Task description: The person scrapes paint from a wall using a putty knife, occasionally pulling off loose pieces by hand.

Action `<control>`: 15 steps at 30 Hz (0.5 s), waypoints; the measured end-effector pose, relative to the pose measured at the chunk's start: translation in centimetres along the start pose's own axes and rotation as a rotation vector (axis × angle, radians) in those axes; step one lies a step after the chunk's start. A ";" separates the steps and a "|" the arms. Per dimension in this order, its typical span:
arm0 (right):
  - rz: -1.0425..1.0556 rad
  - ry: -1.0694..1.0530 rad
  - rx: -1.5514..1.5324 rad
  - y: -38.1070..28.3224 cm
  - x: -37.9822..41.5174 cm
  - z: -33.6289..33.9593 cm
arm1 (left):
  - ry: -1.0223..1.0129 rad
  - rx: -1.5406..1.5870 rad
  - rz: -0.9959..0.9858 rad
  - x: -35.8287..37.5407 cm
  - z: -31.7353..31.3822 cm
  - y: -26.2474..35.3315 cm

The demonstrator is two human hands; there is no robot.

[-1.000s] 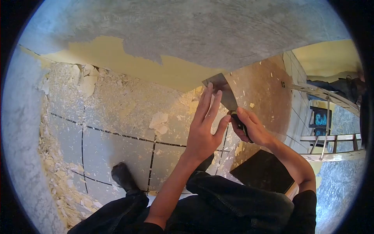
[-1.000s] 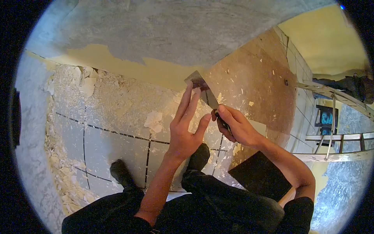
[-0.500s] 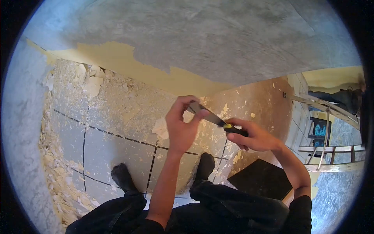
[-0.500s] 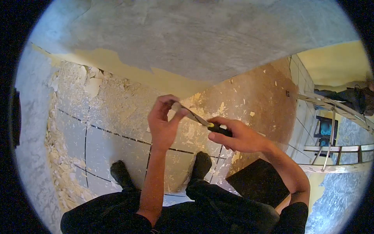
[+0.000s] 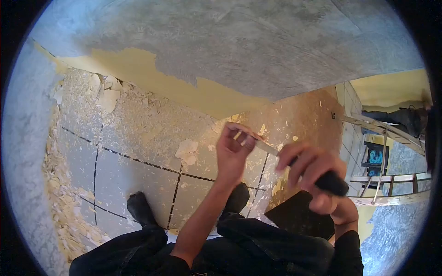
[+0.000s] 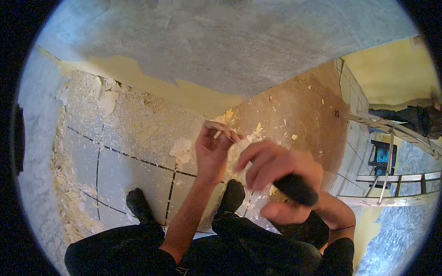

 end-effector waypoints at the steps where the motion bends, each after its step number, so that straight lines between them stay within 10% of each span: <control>1: 0.099 -0.163 0.111 -0.5 -0.4 0.0 | 0.020 0.062 0.050 0.7 -0.6 -0.7; 5: 0.091 -0.064 0.158 -1.4 -0.5 0.4 | 0.185 -0.176 -0.025 2.2 -4.3 -1.2; 10: 0.252 0.048 0.232 -3.2 -2.2 0.9 | -0.169 -0.857 -0.268 3.6 -6.9 0.2; 15: 0.374 -0.027 0.288 -4.6 -3.2 1.6 | -0.417 -0.720 -0.353 2.8 -9.1 0.2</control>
Point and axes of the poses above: each hand's wrist, its own x-axis away from the middle knuckle, its own z-axis out of the back of the hand, y = z × x, the point moved 3 cm from there along -x, towards the middle knuckle, and after that the axes turned 6 degrees about x, right-handed, at the moved point
